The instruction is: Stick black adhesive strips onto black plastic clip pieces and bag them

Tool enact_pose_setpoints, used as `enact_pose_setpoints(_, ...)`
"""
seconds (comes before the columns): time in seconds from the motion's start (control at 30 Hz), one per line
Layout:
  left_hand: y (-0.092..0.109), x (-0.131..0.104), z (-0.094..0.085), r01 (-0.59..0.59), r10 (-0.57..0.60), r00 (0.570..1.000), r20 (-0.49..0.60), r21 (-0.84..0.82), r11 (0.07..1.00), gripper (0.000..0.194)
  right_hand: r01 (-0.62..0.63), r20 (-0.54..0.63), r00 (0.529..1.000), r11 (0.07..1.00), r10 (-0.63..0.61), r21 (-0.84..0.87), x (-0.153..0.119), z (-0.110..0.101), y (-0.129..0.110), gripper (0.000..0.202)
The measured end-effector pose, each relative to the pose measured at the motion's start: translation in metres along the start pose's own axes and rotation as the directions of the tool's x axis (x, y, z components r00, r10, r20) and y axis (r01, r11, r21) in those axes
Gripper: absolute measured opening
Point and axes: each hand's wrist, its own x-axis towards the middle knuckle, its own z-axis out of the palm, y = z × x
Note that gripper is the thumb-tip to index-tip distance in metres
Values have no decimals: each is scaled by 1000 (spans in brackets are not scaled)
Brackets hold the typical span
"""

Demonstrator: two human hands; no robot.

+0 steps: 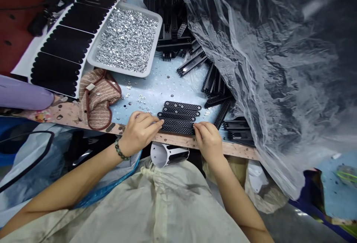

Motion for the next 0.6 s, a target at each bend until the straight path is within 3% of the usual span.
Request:
enact_pose_setpoints(0.23,-1,-15,-5,-30,27,999,41,64,997,33,112,43,993,989,-108,-98,-3,-4,2,16)
enact_pose_setpoints(0.47,1,-12,-5,39,-34,994,106,-47,998,34,50,89,995,993,-41,-102,0,-7,6,19)
enact_pose_setpoints(0.6,6,-11,-8,35,-35,989,141,-1,999,34,162,133,981,977,-144,-138,-7,-9,9,23)
